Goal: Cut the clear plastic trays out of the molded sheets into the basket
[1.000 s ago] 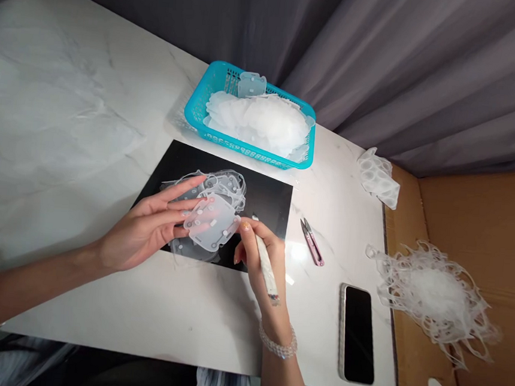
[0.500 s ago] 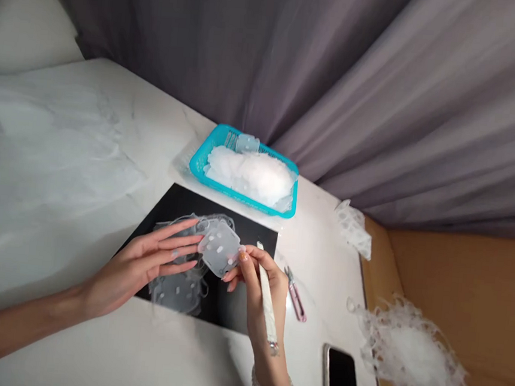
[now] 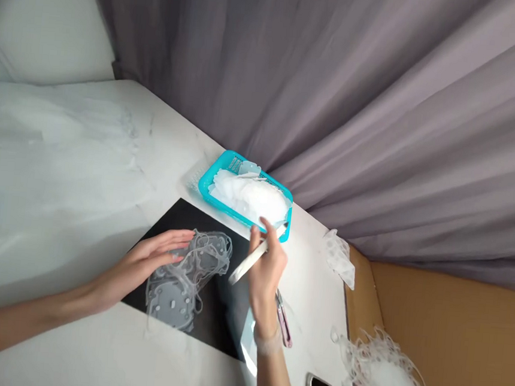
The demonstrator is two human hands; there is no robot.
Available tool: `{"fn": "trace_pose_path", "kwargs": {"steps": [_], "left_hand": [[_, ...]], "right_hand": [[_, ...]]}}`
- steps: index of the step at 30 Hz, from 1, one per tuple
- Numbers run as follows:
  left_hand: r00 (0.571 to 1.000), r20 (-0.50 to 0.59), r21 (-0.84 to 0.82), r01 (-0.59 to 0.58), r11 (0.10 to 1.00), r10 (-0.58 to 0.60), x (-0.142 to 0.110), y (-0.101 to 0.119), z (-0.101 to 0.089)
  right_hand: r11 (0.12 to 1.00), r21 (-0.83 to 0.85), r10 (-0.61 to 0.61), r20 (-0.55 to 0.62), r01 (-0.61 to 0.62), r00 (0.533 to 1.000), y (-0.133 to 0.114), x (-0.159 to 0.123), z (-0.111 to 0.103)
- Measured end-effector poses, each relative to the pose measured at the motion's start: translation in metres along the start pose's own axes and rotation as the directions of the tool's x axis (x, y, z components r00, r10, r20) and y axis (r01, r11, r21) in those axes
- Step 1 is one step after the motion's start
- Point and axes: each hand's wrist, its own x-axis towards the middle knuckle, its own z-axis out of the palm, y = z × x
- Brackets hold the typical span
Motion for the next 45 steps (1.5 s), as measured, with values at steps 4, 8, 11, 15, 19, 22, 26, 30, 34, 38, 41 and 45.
{"fn": "trace_pose_path", "kwargs": {"steps": [4,8,11,15,19,22,26,30,34,38,41,45], "left_hand": [[0.998,0.040,-0.100,0.058,0.993,-0.055,0.000,-0.003,0.003],[0.994,0.101,-0.217,0.062,0.974,-0.041,0.000,-0.006,0.009],[0.989,0.144,-0.251,0.002,0.968,0.036,-0.001,0.000,0.011],[0.976,0.058,-0.052,-0.208,0.977,0.211,-0.002,0.012,0.004],[0.901,0.161,0.460,-0.430,0.777,0.404,0.001,0.004,-0.006],[0.813,0.386,0.624,-0.578,0.526,0.435,0.006,-0.018,-0.010],[0.808,0.439,0.695,-0.582,0.422,0.393,0.013,-0.042,-0.012],[0.807,0.462,0.678,-0.589,0.439,0.369,0.015,-0.042,-0.017],[0.783,0.510,0.644,-0.622,0.445,0.355,0.017,-0.033,-0.023],[0.769,0.560,0.666,-0.639,0.385,0.308,0.020,-0.028,-0.029],[0.769,0.559,0.649,-0.639,0.413,0.310,0.021,-0.029,-0.034],[0.761,0.558,0.602,-0.645,0.470,0.331,0.021,-0.031,-0.038]], "right_hand": [[0.953,-0.180,-0.202,0.228,0.245,0.952,0.001,-0.080,0.003],[0.934,-0.171,-0.234,0.376,0.315,0.897,-0.005,-0.099,0.029],[0.979,-0.051,-0.172,0.317,0.198,0.933,-0.008,-0.090,0.038],[1.000,-0.024,0.005,0.047,-0.004,0.999,0.018,-0.077,-0.001],[0.936,0.006,0.349,-0.148,-0.352,0.925,0.080,-0.076,-0.071],[0.867,0.082,0.498,-0.190,-0.492,0.846,0.108,-0.080,-0.104],[0.926,0.150,0.376,-0.263,-0.347,0.889,0.080,-0.082,-0.099],[0.895,0.363,0.270,0.017,-0.258,0.963,0.021,-0.078,-0.054],[0.841,0.419,0.238,0.278,-0.341,0.931,-0.007,-0.074,-0.001],[0.887,0.303,0.240,0.342,-0.349,0.908,-0.006,-0.076,0.030],[0.922,0.243,0.194,0.381,-0.300,0.904,-0.004,-0.076,0.038],[0.971,0.120,0.138,0.418,-0.205,0.898,-0.007,-0.075,0.041]]}}
